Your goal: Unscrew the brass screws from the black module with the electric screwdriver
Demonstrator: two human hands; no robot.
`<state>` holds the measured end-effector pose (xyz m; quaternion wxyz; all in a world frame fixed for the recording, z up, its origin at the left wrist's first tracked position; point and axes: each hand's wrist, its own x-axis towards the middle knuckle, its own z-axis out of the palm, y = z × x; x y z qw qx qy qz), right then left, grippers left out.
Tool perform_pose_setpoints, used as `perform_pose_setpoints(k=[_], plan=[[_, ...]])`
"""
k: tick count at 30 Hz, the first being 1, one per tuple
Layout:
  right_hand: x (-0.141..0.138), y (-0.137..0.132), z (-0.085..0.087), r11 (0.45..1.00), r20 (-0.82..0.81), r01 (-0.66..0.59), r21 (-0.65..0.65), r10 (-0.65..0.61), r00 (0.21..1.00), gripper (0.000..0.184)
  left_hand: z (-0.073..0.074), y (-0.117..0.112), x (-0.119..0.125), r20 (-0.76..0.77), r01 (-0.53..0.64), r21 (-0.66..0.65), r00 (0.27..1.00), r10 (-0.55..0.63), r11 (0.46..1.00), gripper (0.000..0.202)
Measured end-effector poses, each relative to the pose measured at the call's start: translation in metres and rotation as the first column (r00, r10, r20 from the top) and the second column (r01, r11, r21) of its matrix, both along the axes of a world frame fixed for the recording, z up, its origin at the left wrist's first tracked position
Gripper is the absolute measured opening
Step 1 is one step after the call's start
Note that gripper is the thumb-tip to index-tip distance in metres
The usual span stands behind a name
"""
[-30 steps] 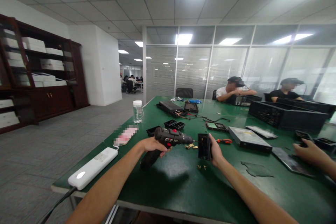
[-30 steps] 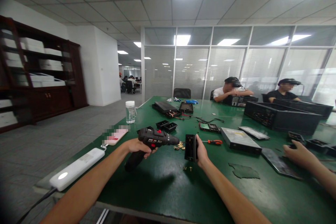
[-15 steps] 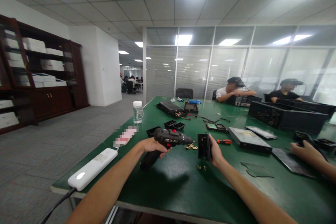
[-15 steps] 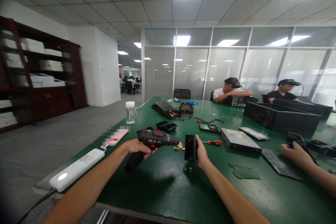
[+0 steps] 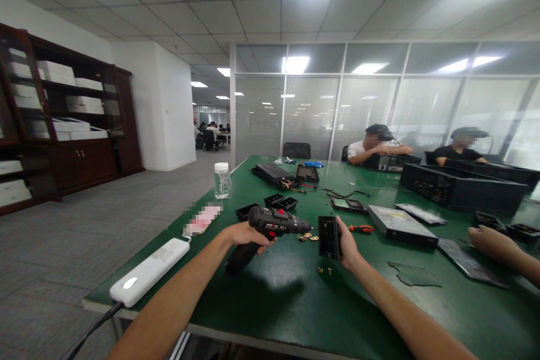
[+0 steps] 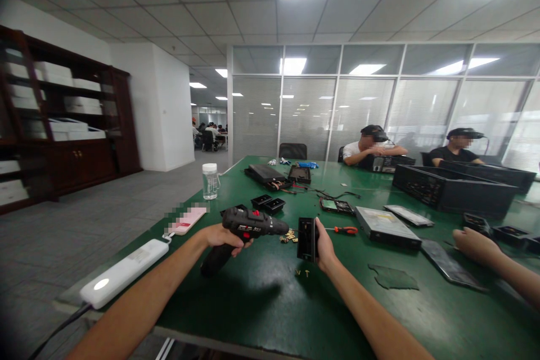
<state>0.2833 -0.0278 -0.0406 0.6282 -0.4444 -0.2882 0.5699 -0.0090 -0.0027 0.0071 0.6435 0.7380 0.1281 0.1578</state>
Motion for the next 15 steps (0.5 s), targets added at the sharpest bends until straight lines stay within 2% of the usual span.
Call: perform_pose_setpoints(k=[15], plan=[[0.0007, 0.0011, -0.0008, 1.0, -0.014, -0.006, 0.001, 0.007, 1.0, 0.038, 0.0016, -0.0009, 0.0003, -0.01, -0.012, -0.001, 1.0, 0.012, 1.0, 0.033]])
